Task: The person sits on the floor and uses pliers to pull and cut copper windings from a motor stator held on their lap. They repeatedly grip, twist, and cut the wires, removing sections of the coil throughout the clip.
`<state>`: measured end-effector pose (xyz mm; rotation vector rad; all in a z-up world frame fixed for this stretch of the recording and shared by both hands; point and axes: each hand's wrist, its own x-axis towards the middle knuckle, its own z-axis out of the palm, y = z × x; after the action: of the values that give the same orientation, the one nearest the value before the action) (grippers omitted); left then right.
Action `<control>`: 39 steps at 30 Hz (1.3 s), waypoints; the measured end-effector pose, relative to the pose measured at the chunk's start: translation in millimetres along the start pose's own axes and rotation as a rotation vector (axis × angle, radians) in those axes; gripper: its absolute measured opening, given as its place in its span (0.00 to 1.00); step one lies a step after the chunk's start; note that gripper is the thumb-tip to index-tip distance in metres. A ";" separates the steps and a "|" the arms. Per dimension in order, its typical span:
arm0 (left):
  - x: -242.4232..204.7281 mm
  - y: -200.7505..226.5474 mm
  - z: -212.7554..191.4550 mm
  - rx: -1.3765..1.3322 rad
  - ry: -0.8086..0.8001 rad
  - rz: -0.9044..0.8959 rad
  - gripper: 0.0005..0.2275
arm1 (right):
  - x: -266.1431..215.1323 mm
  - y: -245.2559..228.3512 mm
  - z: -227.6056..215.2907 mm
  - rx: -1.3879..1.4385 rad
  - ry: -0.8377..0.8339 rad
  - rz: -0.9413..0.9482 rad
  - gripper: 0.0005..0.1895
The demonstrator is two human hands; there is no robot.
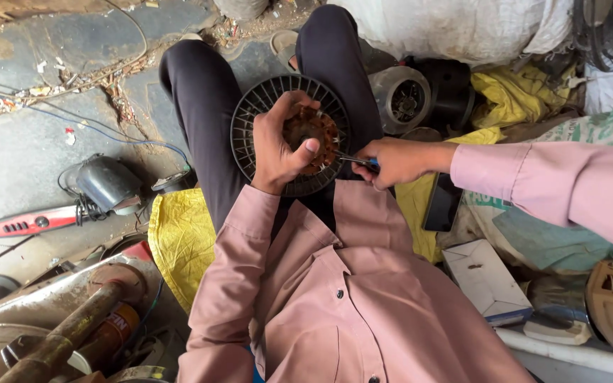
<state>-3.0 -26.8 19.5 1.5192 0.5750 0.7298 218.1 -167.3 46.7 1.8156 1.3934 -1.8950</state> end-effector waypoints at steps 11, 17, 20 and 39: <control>13.2 1.4 -3.3 -0.032 -0.060 -0.106 0.41 | 12.6 -11.0 -25.3 0.187 -0.256 -0.220 0.10; 21.6 14.3 3.9 0.053 -0.063 -0.195 0.42 | 6.9 -4.1 -28.7 0.222 -0.265 -0.178 0.09; 24.2 12.5 5.2 0.085 -0.026 -0.157 0.42 | 2.7 4.2 -44.8 0.456 -0.320 -0.055 0.13; 7.9 11.1 3.9 -0.064 -0.056 -0.081 0.43 | -15.6 -22.0 11.7 0.277 0.020 0.151 0.10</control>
<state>4.4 -24.6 31.4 1.4446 0.5632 0.6357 198.9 -170.5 68.7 2.0011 1.0060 -2.0785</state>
